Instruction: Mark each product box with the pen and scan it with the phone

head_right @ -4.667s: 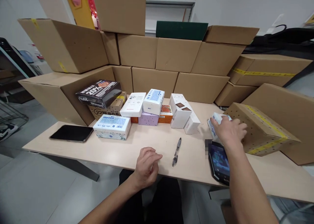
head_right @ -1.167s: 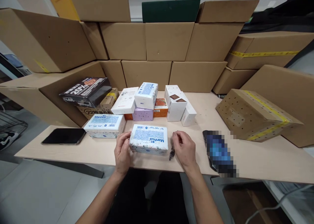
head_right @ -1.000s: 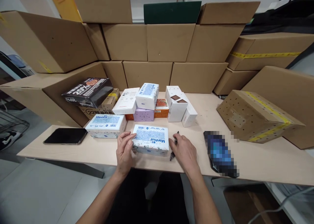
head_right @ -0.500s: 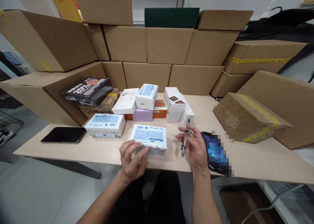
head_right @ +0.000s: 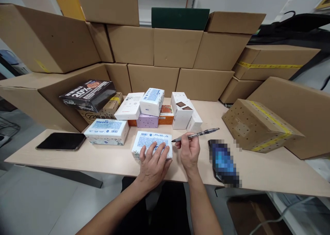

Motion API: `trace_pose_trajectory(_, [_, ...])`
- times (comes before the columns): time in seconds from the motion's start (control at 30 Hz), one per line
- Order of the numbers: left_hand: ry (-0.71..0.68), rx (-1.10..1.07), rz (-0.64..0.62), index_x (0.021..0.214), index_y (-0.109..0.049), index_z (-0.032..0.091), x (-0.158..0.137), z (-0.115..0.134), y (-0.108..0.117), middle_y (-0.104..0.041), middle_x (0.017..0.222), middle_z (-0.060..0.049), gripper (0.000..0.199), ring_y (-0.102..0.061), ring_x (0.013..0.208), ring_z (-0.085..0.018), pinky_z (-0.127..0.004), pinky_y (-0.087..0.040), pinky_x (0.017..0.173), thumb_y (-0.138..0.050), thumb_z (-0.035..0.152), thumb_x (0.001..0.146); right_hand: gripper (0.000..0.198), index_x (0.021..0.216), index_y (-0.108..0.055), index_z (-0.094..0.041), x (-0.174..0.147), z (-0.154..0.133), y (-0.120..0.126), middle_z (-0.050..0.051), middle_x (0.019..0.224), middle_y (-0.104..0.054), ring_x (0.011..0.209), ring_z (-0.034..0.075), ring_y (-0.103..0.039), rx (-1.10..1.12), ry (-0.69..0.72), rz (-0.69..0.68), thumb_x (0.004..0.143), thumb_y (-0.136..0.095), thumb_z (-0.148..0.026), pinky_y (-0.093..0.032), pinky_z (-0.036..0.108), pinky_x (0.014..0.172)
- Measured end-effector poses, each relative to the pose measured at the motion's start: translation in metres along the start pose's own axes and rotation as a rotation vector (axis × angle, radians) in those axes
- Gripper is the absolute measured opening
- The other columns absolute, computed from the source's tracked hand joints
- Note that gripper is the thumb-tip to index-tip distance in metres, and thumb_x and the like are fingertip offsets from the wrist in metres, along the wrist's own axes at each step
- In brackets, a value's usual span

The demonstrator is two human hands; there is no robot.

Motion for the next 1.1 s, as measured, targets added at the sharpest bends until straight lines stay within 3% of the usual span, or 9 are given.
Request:
trace_pose_trajectory(0.17, [-0.001,-0.015,-0.038,0.130,-0.061,0.021,-0.002,0.001,0.001,-0.070,0.125,-0.008,0.043,-0.061,0.116,-0.031,-0.049,-0.012,0.119,-0.064,0.034,0.089,0.025,0.098,-0.057,-0.021,-0.012,0.006,-0.005,-0.001,0.072,-0.065,0.059,0.013,-0.060,-0.200,0.054,-0.025,0.094,-0.053,-0.046,-0.049,0.027,0.058])
trace_pose_trajectory(0.27, [0.009,-0.041,-0.047,0.134,-0.058,0.021,-0.004,0.000,0.000,-0.069,0.126,-0.009,0.047,-0.059,0.118,-0.032,-0.050,-0.013,0.118,-0.063,0.034,0.089,0.026,0.093,-0.061,-0.022,-0.012,0.004,-0.010,0.002,0.078,-0.067,0.067,0.016,-0.063,-0.309,0.111,-0.051,0.093,-0.054,-0.046,-0.051,0.031,0.068])
trace_pose_trajectory(0.4, [0.022,-0.057,-0.061,0.136,-0.057,0.022,-0.006,-0.001,-0.001,-0.068,0.128,-0.009,0.049,-0.057,0.120,-0.032,-0.050,-0.014,0.117,-0.062,0.035,0.090,0.027,0.093,-0.061,-0.023,-0.010,-0.003,-0.016,0.003,0.079,-0.067,0.068,0.017,-0.063,-0.391,0.167,-0.092,0.095,-0.049,-0.047,-0.052,0.031,0.067])
trace_pose_trajectory(1.1, [0.019,-0.039,-0.068,0.127,-0.063,0.020,-0.003,-0.001,0.002,-0.069,0.128,-0.006,0.041,-0.056,0.116,-0.034,-0.049,-0.021,0.109,-0.062,0.034,0.089,0.027,0.088,-0.058,-0.023,-0.007,-0.010,-0.023,0.003,0.079,-0.068,0.068,0.016,-0.063,-0.493,0.238,-0.168,0.098,-0.043,-0.043,-0.052,0.028,0.066])
Point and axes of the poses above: each hand's wrist, its own x-axis towards the middle knuckle, its own y-axis out of the back of the hand, z = x × y, the point moved 6 cm from there along x, towards the middle knuckle
